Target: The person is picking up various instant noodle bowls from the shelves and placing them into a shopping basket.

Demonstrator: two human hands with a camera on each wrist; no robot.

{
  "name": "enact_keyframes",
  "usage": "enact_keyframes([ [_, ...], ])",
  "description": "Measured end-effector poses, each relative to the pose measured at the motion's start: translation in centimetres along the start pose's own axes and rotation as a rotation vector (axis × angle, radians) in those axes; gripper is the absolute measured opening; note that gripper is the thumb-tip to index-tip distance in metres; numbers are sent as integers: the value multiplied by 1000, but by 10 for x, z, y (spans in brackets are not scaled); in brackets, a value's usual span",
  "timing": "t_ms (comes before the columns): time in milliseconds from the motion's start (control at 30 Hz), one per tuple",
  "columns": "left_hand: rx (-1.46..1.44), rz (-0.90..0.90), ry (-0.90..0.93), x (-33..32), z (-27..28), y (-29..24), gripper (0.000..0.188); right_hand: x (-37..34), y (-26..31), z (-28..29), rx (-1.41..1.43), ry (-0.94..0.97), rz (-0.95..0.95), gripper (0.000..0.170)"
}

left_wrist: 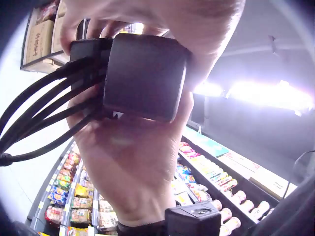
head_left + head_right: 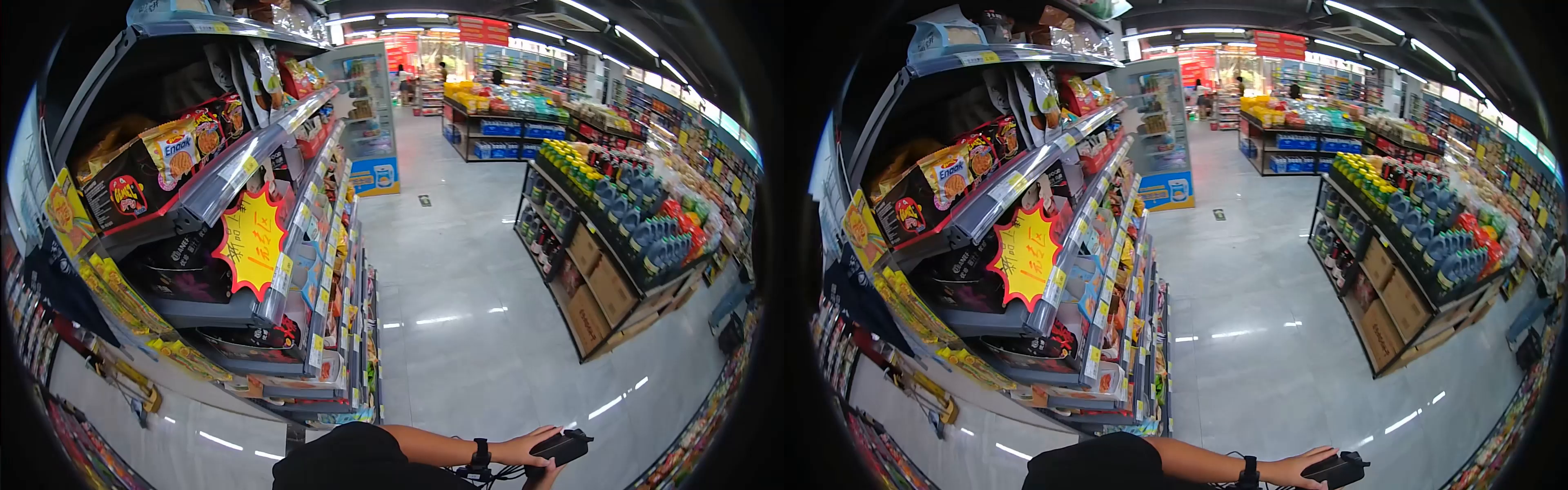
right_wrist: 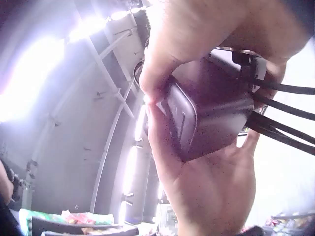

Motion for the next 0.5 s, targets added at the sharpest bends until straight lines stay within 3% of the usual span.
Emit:
enact_keyframes([
  [167,29,116,-119,-3,64,15,87,60,-25,-39,52,118,-96,58],
  [267,201,176,-210,6,110,33,81,111,-34,-62,116,208,-166,58],
  [400,193,210,-344,26,152,30,73,174,-51,-67,299,297,-297,61],
  [467,185,169,-351,29,169,21,68,184,-44,-91,562,365,-252,77],
  [500,197,171,-344,32,175,20,68,195,-44,-87,575,366,-246,77],
])
Point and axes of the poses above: each hand's wrist, its own x-axis towards the middle knuckle, its own z-axis out of the back of the hand, y = z × x, the point moved 9 cm from there along x, towards the middle knuckle, and after that the axes turned 2 degrees about -x, right-handed, at the moved point
